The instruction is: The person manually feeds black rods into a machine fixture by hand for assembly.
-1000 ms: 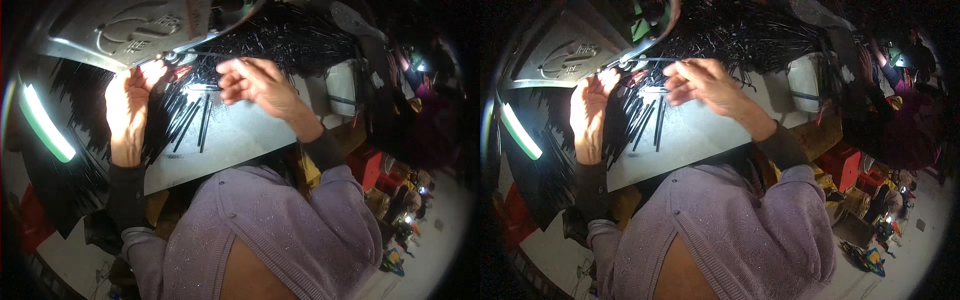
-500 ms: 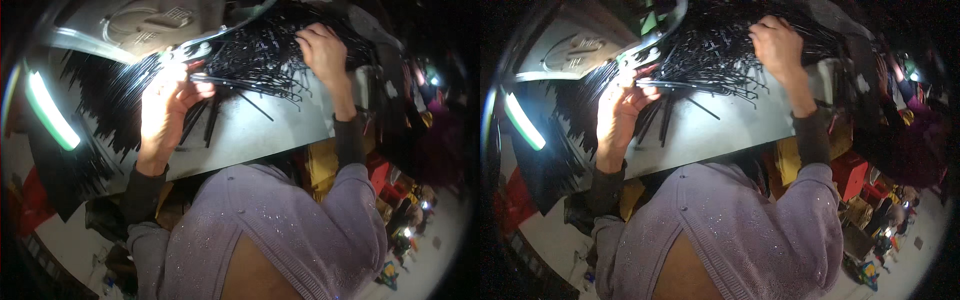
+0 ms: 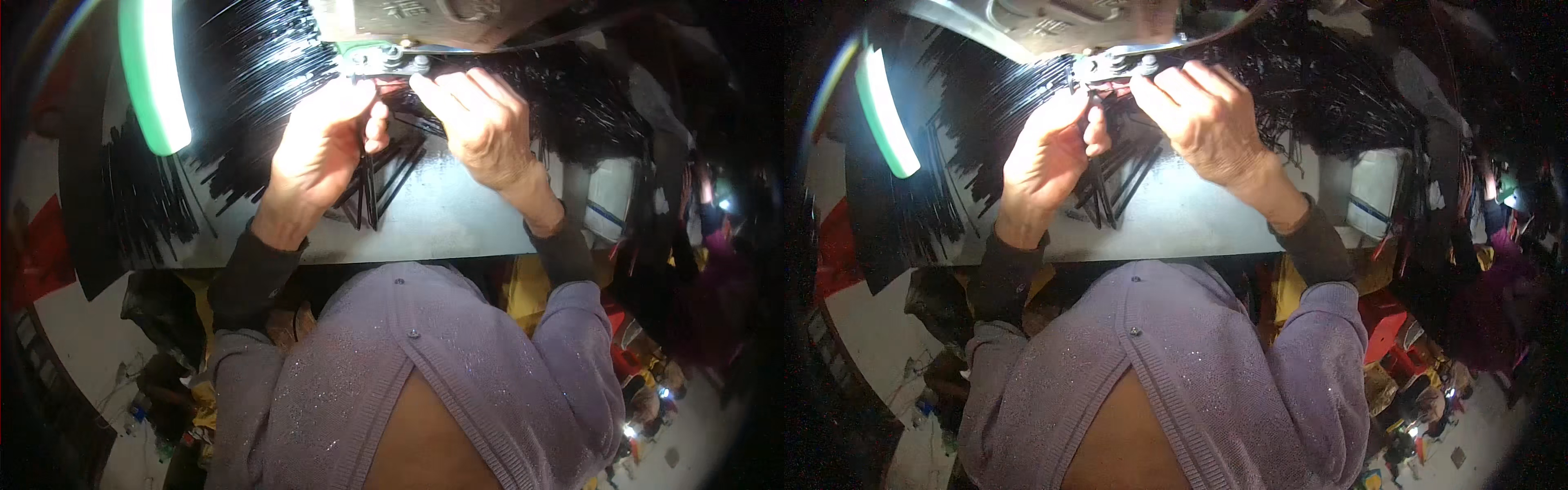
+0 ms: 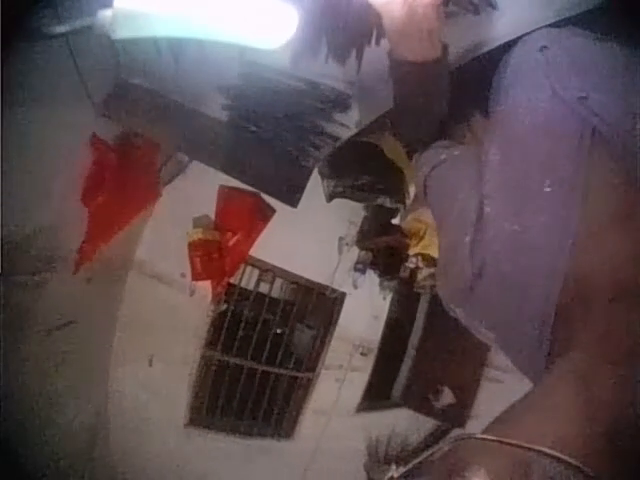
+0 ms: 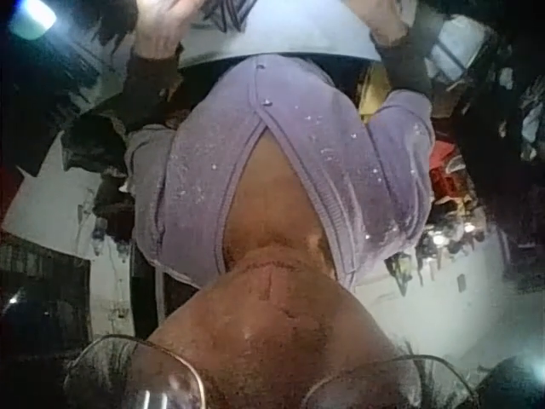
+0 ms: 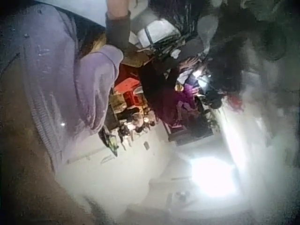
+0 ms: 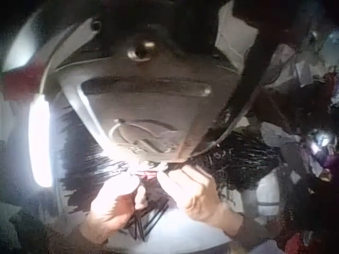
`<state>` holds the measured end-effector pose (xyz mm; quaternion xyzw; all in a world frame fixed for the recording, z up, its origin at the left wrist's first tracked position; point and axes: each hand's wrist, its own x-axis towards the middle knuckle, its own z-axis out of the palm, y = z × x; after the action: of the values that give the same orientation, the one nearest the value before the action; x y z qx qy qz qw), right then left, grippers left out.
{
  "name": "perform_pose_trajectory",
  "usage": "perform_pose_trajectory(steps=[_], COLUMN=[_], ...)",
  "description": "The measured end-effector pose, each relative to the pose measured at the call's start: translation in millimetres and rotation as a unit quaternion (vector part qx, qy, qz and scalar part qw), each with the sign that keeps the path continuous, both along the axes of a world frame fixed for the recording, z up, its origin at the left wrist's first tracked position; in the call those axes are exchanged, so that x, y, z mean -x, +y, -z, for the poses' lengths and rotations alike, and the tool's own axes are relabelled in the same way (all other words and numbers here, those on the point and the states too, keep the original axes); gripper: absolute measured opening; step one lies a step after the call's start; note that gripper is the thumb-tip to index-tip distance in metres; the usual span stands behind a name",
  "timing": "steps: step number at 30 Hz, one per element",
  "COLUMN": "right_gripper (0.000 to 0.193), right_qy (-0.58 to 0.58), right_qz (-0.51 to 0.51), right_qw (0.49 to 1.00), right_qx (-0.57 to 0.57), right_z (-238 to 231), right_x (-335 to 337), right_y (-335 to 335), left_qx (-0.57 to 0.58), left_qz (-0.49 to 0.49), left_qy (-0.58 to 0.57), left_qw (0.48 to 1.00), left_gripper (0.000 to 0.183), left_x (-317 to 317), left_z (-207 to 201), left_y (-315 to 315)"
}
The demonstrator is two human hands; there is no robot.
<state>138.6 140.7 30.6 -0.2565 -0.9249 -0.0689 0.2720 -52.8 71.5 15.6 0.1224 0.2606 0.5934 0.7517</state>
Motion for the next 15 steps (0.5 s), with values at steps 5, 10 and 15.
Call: perform_pose_trajectory(steps=[5,10,15], right_gripper=[0.008,0.013,0.01], right_qy=[0.211,0.35,0.338], right_qz=[0.046,0.006,0.046], right_qw=[0.895,0.747,0.735], right_qx=[0.39,0.565,0.586], right_z=[2.2,15.9,12.7], right_x=[21.6,30.0,33.9], right_y=[-17.2,-16.9,-19.1], left_qx=[0.045,-0.09,-0.134], left_qz=[-0.035,-0.073,-0.102], left_qy=[0.03,0.238,0.423], left_qw=[0.998,0.964,0.891], left_gripper=[0.012,0.012,0.011], left_x=[-2.0,-2.0,0.6], left_z=[5.7,11.6,10.1], left_y=[7.6,12.1,16.8])
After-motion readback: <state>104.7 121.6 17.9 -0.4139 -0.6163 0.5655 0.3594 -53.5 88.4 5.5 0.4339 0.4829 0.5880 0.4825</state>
